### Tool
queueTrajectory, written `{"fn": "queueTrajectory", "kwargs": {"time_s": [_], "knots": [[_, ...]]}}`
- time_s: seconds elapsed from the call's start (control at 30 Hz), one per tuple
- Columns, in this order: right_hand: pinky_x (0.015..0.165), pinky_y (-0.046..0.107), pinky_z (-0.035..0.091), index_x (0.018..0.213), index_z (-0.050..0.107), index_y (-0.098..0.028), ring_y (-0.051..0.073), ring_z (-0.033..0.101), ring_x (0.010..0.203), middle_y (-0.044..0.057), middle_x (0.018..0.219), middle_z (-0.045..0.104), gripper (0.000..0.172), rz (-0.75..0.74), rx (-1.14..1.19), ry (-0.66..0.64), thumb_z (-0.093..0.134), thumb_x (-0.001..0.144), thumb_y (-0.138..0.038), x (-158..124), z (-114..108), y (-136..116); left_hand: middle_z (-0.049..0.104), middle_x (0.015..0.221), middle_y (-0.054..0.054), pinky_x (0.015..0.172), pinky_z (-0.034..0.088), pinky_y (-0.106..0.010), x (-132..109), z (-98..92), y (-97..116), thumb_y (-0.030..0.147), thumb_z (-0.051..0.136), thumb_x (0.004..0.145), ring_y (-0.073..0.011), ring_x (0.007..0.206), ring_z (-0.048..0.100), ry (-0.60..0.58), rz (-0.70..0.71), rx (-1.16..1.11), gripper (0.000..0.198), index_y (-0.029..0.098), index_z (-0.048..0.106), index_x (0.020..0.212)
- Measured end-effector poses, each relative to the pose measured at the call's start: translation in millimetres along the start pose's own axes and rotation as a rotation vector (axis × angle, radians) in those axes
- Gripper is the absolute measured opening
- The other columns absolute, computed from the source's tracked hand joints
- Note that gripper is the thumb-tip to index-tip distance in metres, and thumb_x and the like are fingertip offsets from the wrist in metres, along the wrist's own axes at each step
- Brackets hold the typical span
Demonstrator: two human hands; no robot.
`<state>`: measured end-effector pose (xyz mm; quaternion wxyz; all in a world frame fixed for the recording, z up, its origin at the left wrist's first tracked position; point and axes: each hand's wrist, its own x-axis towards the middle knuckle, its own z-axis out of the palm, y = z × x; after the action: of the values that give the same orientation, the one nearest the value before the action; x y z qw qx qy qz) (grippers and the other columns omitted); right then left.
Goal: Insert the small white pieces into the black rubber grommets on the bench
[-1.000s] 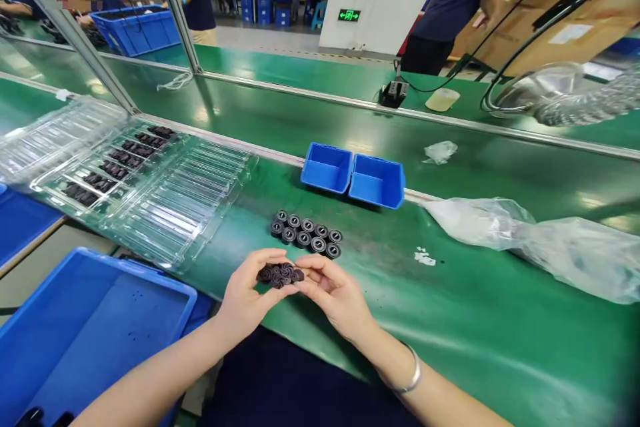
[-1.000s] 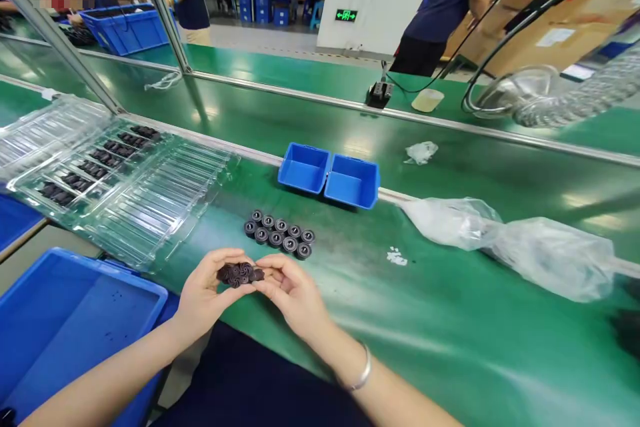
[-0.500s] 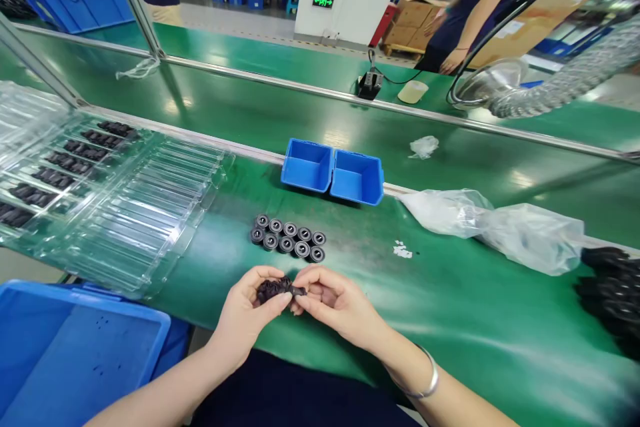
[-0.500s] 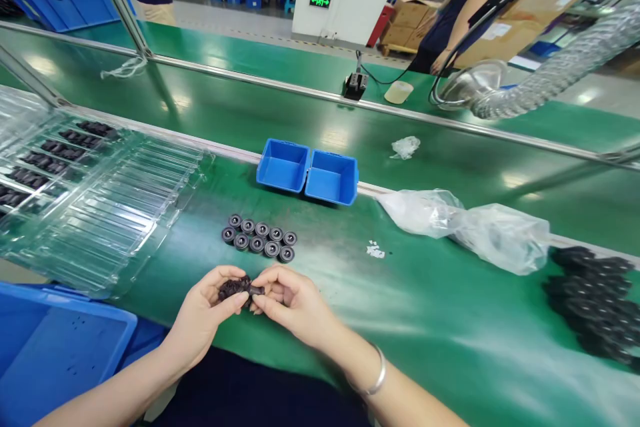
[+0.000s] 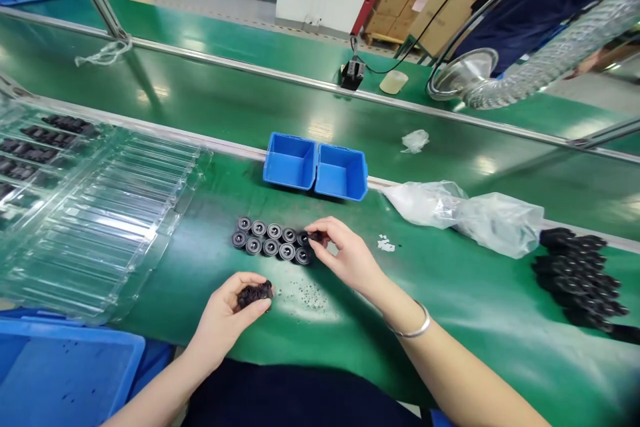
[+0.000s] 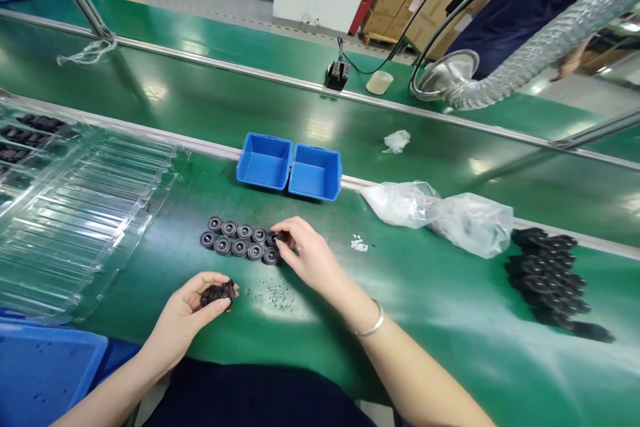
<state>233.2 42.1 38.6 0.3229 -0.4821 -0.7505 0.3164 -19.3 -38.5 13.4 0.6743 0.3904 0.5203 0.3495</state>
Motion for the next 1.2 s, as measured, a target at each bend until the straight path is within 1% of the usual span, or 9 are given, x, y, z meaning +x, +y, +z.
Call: {"fn": "queueTrajectory", "kwargs": {"time_s": [0.17,0.57,0.63,0.7,0.77,0.8,0.93,1.07,1.2], "knots": [[0.075,0.033,0.052,0.112,0.057,-0.020,0.018,0.058,0.084,0.008,0.100,0.060,0.019,-0.074,-0.097,-0.100,0.048,0.095,-0.016,6.7,1.2,-0.7,0.070,0.103,-0.006,0.087,0.049,-0.030,3.5,-1.4,-1.3,0.033,0.075,0.079,-0.0199,0.097,0.063,-0.008,-0.004,0.016,0.030,0.020,0.063,0.104],[0.095,0.045,0.051,0.120,0.053,-0.020,0.023,0.059,0.104,0.010,0.110,0.062,0.025,-0.163,-0.232,-0.158,0.053,0.095,-0.014,11.3,1.7,1.9,0.070,0.094,-0.006,0.082,0.050,-0.029,3.2,-1.4,3.1,0.032,0.074,0.078,-0.0190,0.089,0.064,-0.038,0.010,0.037,0.029,0.019,0.064,0.102],[0.098,0.047,0.049,0.123,0.053,-0.019,0.025,0.056,0.111,0.012,0.117,0.058,0.029,-0.161,-0.253,-0.140,0.056,0.094,-0.017,10.9,-3.3,-3.1,0.071,0.095,-0.006,0.083,0.050,-0.029,2.9,-1.2,4.4,0.031,0.074,0.079,-0.0192,0.090,0.065,-0.046,0.009,0.016,0.027,0.019,0.064,0.100],[0.100,0.049,0.048,0.125,0.054,-0.020,0.027,0.053,0.116,0.013,0.121,0.056,0.031,-0.149,-0.268,-0.059,0.058,0.094,-0.021,8.0,-9.1,-12.9,0.071,0.097,-0.006,0.084,0.050,-0.029,2.8,-1.1,5.1,0.030,0.074,0.078,-0.0193,0.092,0.064,-0.043,0.012,-0.001,0.026,0.019,0.064,0.099],[0.098,0.047,0.050,0.126,0.055,-0.021,0.026,0.054,0.114,0.013,0.120,0.055,0.031,-0.140,-0.200,-0.046,0.058,0.095,-0.024,1.8,-12.0,-26.2,0.071,0.097,-0.006,0.084,0.049,-0.027,2.6,-0.4,5.2,0.030,0.075,0.078,-0.0188,0.093,0.064,-0.049,0.008,-0.018,0.025,0.019,0.063,0.098],[0.095,0.043,0.052,0.128,0.054,-0.022,0.025,0.056,0.110,0.013,0.120,0.055,0.034,-0.139,-0.126,-0.106,0.058,0.095,-0.026,-2.6,-11.2,-33.1,0.071,0.097,-0.006,0.083,0.049,-0.026,2.3,0.2,5.0,0.029,0.075,0.077,-0.0184,0.092,0.064,-0.066,0.001,-0.032,0.027,0.019,0.063,0.099],[0.092,0.032,0.053,0.139,0.049,-0.024,0.018,0.059,0.102,0.011,0.124,0.052,0.046,-0.164,0.142,-0.482,0.061,0.095,-0.033,-22.9,7.3,-50.8,0.066,0.096,-0.003,0.078,0.050,-0.025,-0.4,4.4,3.6,0.028,0.078,0.075,-0.0174,0.091,0.064,-0.184,-0.013,-0.150,0.036,0.021,0.059,0.104],[0.090,0.030,0.053,0.131,0.056,-0.022,0.017,0.059,0.100,0.011,0.118,0.054,0.037,-0.135,0.259,-0.462,0.061,0.095,-0.031,-37.2,28.3,-47.6,0.063,0.096,-0.001,0.077,0.049,-0.024,-2.4,7.2,3.0,0.025,0.078,0.077,-0.0155,0.090,0.063,-0.229,-0.031,-0.226,0.033,0.022,0.056,0.101],[0.082,0.029,0.055,0.126,0.056,-0.022,0.014,0.059,0.087,0.009,0.113,0.055,0.036,-0.060,0.323,-0.443,0.064,0.093,-0.034,-43.6,32.2,-43.7,0.065,0.097,-0.002,0.080,0.048,-0.025,-2.0,7.6,2.7,0.023,0.076,0.079,-0.0156,0.093,0.063,-0.295,-0.027,-0.217,0.031,0.021,0.055,0.101]]}}
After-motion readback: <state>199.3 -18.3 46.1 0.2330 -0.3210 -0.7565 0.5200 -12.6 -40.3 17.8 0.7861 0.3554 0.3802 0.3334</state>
